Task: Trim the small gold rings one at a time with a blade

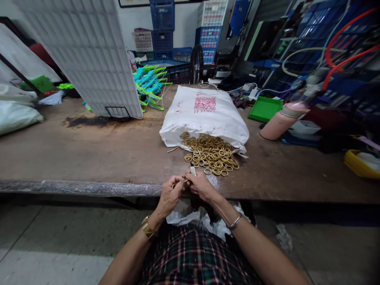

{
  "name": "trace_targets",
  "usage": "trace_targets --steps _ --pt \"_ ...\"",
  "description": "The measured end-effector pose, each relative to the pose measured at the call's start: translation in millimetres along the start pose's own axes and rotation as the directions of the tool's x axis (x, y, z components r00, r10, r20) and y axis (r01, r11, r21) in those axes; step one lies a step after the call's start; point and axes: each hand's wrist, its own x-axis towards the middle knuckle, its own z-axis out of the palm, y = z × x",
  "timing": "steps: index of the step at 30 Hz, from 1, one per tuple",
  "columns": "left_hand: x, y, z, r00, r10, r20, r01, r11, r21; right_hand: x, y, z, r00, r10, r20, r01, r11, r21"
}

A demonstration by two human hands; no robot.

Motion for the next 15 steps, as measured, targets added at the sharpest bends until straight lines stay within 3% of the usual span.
trace_targets --steps 6,15 --pt "3.5 2.2 0.3 0.991 -0.132 -0.002 0.129 0.971 -0.201 3.1 7.0 0.0 0.968 -0.250 -0.034 0.230 0.928 -0.295" --pt "-0.7 3.0 -3.6 0.986 -0.124 0.111 0.143 0.974 -0.177 3.7 8.0 -1.5 0.976 -0.218 0.012 0.213 0.937 -0.277"
